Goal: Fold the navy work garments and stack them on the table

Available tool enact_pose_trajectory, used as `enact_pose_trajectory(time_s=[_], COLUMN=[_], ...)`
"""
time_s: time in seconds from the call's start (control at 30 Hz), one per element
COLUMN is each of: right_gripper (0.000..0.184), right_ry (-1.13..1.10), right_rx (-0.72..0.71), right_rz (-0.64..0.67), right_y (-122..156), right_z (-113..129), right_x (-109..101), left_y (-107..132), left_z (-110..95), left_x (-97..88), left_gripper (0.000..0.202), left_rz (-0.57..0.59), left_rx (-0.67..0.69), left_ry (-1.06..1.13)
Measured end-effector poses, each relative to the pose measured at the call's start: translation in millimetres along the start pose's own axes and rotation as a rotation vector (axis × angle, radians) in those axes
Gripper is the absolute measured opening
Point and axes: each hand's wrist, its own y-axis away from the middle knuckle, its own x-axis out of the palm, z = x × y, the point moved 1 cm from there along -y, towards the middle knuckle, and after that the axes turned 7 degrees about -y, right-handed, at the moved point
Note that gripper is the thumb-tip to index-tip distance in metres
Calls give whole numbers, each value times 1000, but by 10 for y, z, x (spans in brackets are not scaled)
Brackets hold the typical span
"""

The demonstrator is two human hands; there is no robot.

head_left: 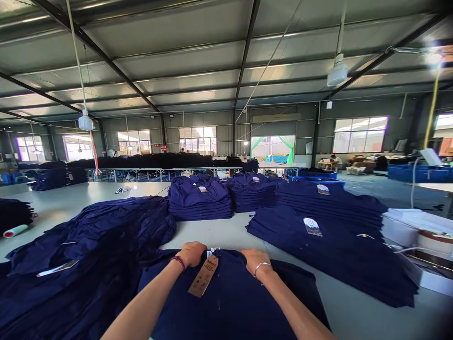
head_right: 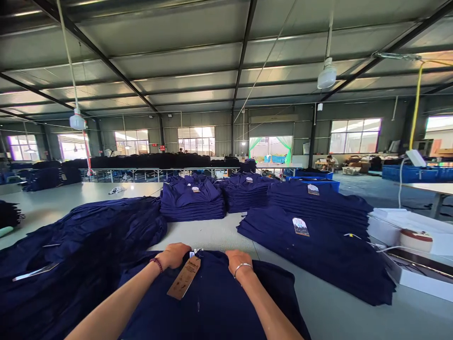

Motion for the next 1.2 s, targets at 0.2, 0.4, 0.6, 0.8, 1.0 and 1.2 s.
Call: enact_pose_trajectory(time_s=[0.2,0.4,0.6,0.8,1.0,1.2], right_gripper=[53,49,60,39,29,27], right_ry=[-8,-51,-345,-573,-587,-681], right_rx=[0,11,-77,-127,-132,-135], right_rz=[-64,-173,-345,-174,-140,-329], right_y=[-385,-610,-782,-1057,-987,-903], right_z=[-195,-445,-240,38,-29,-47], right_x=[451,896,977,1090,1448,1590], left_y=[-409,-639,-708,-850,-1070,-1032], left_z=[-53,-75,-202,-371,-194,-290], left_x=[452,879,943,1005,1104,1370], left_gripper=[27,36,39,57,21,32], left_rz=[-22,-116,-244,-118,-200,-380], left_rx=[-58,-145,-231,-78,-138,-114], left_ry=[59,102,267,491,705,679])
